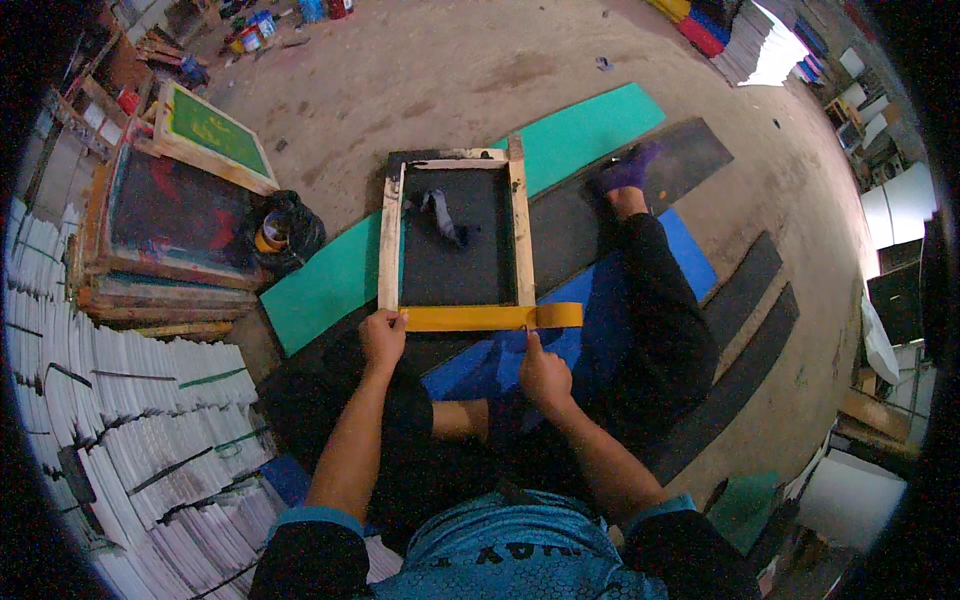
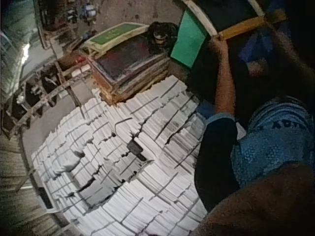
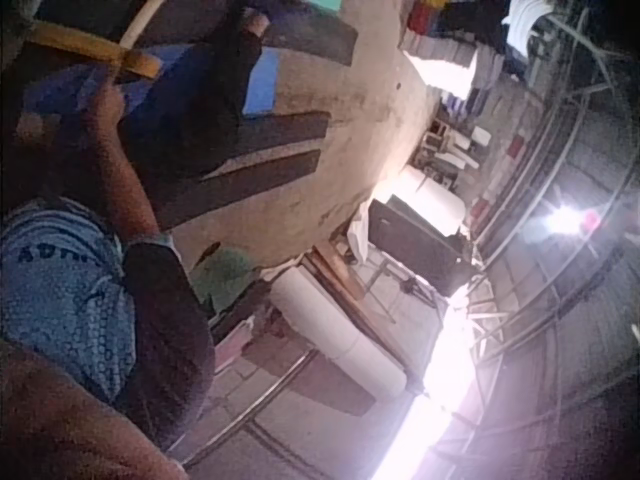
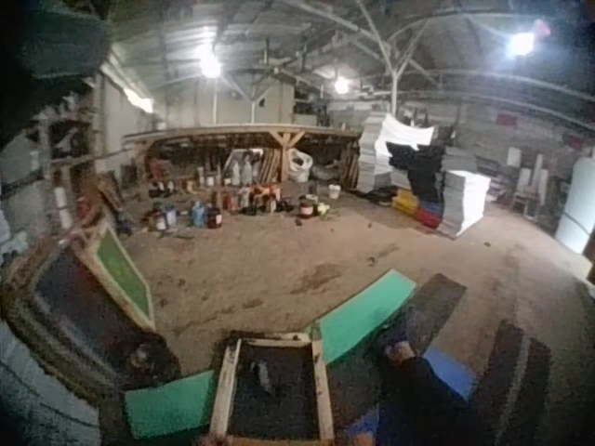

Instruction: The person sits on the floor and applies yellow tape to the edges of a wooden screen printing frame. They smooth the tape with their fingers and use a cloth to wipe the frame surface. The person continues taping and wiping the frame throughout the clip.

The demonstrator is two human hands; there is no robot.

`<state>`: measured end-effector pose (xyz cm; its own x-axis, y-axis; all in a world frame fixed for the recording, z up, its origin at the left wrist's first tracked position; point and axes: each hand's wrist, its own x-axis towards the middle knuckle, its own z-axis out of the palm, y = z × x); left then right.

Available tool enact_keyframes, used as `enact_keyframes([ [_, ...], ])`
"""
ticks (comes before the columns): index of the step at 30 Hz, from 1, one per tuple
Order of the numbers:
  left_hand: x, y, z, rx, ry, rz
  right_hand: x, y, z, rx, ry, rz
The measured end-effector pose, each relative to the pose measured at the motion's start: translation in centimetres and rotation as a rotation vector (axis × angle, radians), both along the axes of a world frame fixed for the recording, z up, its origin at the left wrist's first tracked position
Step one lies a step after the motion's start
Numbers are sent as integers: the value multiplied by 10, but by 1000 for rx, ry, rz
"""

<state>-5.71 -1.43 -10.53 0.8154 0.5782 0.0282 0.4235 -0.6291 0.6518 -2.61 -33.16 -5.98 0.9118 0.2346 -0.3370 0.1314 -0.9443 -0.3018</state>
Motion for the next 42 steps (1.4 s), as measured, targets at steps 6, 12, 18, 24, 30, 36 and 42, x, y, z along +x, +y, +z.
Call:
enact_keyframes([
  [6,8,6,-5,-28,-10,1,2,-9,18,37,70,-19],
  [12,5,13,-22,-58,-145,-31,79,-15,57,244,-100,-226],
  [18,3,10,-16,-81,-144,19,125,-36,73,6,127,-120],
  [24,-1,7,-1,-158,-137,29,127,-73,46,21,150,-169],
  [30,-4,14,-6,-152,-136,39,166,-64,34,486,-192,-270],
  [36,-1,3,32,-234,-157,0,221,-54,-22,318,-339,-313],
  [42,-2,-6,80,-198,-208,-48,189,-49,-34,148,-715,-185],
])
